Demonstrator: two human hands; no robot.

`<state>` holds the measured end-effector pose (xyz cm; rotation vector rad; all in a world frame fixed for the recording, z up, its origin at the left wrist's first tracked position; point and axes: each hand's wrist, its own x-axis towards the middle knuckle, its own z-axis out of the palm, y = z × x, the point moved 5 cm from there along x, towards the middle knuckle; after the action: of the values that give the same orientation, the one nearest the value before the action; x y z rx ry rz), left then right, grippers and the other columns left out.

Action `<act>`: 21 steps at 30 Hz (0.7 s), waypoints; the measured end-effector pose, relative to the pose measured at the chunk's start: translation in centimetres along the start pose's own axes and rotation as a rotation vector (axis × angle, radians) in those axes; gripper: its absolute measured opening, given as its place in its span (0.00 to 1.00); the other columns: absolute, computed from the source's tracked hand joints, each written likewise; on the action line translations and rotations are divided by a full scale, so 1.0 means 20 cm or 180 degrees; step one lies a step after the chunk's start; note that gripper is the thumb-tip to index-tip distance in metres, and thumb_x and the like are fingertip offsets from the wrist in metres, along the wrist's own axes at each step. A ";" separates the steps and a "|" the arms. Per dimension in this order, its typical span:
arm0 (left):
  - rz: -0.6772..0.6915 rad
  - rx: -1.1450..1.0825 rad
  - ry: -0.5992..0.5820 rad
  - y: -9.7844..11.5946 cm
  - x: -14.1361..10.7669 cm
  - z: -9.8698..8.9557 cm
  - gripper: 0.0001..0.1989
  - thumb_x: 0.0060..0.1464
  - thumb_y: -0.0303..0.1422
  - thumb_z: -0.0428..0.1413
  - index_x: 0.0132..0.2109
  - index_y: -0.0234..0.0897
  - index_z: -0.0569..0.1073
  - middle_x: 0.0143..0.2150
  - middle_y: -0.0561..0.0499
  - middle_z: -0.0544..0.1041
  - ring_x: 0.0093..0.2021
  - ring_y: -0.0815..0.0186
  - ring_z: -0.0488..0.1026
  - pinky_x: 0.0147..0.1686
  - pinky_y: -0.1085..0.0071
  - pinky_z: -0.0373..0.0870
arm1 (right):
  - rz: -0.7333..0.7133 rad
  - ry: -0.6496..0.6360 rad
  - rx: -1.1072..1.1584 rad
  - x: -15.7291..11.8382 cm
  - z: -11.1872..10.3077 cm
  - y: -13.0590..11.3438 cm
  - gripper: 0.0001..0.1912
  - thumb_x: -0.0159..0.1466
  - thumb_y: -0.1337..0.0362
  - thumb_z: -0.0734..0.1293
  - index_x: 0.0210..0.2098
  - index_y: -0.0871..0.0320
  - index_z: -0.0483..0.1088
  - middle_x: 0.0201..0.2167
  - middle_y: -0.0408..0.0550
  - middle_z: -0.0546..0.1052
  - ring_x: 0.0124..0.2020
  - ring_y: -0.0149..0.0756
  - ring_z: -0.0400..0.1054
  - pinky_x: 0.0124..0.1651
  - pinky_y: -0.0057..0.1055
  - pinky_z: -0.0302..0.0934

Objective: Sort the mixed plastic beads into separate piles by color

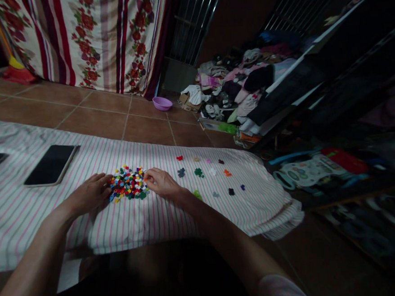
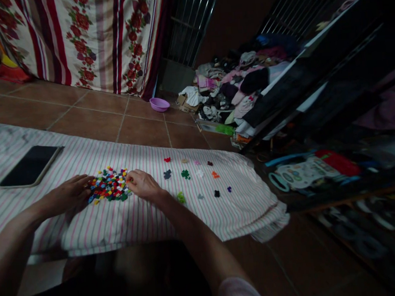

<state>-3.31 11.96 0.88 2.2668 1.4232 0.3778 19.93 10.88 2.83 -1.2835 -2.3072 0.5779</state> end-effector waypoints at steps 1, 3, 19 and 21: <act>0.0008 -0.0037 0.0011 0.00 0.00 0.00 0.26 0.56 0.40 0.43 0.55 0.33 0.73 0.55 0.37 0.75 0.56 0.53 0.72 0.60 0.54 0.68 | 0.0011 0.0033 0.0023 -0.01 -0.01 0.00 0.06 0.62 0.72 0.64 0.37 0.57 0.70 0.35 0.43 0.73 0.36 0.31 0.66 0.42 0.27 0.59; 0.0009 -0.0083 0.0040 -0.01 0.00 0.00 0.25 0.56 0.40 0.44 0.54 0.35 0.73 0.54 0.38 0.76 0.55 0.53 0.73 0.60 0.53 0.68 | 0.0070 0.0073 0.0049 -0.02 -0.02 0.02 0.06 0.62 0.71 0.64 0.38 0.57 0.71 0.35 0.43 0.74 0.36 0.31 0.67 0.42 0.26 0.60; -0.0049 0.0169 -0.0071 0.03 -0.01 -0.02 0.25 0.57 0.37 0.42 0.54 0.32 0.72 0.56 0.38 0.75 0.58 0.55 0.72 0.60 0.60 0.67 | 0.0919 0.0807 0.0626 -0.25 -0.19 0.33 0.12 0.61 0.67 0.64 0.39 0.58 0.79 0.39 0.48 0.81 0.40 0.34 0.73 0.45 0.31 0.65; -0.0055 0.0179 -0.0130 0.04 -0.01 -0.03 0.25 0.56 0.37 0.42 0.54 0.32 0.72 0.56 0.38 0.75 0.58 0.55 0.71 0.61 0.59 0.67 | 0.0972 0.0851 0.0699 -0.29 -0.22 0.35 0.12 0.61 0.66 0.64 0.40 0.58 0.79 0.39 0.49 0.81 0.39 0.34 0.73 0.45 0.31 0.66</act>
<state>-2.94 11.61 1.73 2.2916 1.4492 0.2879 29.90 9.95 1.54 -1.5121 -1.7935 0.6902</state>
